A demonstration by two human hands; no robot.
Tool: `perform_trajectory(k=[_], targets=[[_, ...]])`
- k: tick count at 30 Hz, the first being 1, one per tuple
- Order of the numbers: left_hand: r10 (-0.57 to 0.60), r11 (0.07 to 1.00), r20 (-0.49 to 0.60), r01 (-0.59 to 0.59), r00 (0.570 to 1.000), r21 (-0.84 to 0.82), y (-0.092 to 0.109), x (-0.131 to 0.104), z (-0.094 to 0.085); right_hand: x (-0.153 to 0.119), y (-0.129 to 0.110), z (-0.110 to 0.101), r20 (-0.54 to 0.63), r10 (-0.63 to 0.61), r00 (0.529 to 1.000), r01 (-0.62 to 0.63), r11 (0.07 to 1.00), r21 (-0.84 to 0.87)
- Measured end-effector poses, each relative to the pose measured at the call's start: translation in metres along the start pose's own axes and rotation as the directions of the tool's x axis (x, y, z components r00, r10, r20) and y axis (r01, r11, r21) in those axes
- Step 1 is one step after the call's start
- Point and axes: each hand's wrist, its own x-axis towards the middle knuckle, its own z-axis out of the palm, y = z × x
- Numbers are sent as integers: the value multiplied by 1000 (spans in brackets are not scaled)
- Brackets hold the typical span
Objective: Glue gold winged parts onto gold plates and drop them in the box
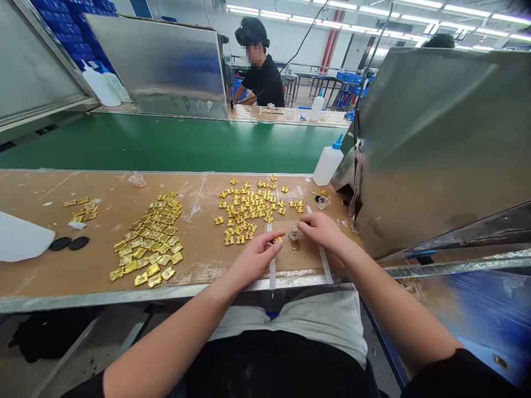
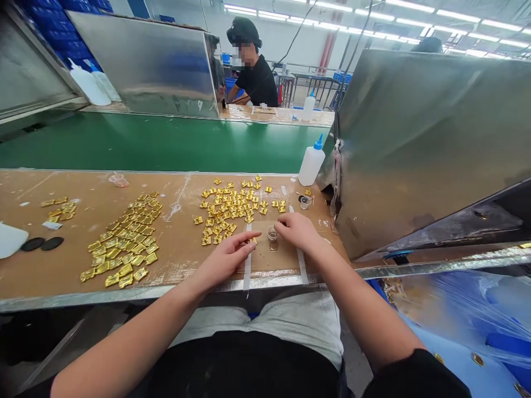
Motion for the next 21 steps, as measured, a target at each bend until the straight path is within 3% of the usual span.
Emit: perform_trajectory(k=[4,9,13,21], targets=[[50,996,-58,-46,997,70,-6,2,6,-10,15,18,-169,99,981,-47,956,290],[74,988,-69,-63,995,141,-15,5,12,-45,10,39,-287,165,944,7,857,516],[75,982,-42,-67,996,174,-18,6,14,-62,-1,45,-260,139,955,28,835,549],[88,968,-34,-77,996,238,-18,6,14,-60,-9,45,-181,82,980,25,854,520]])
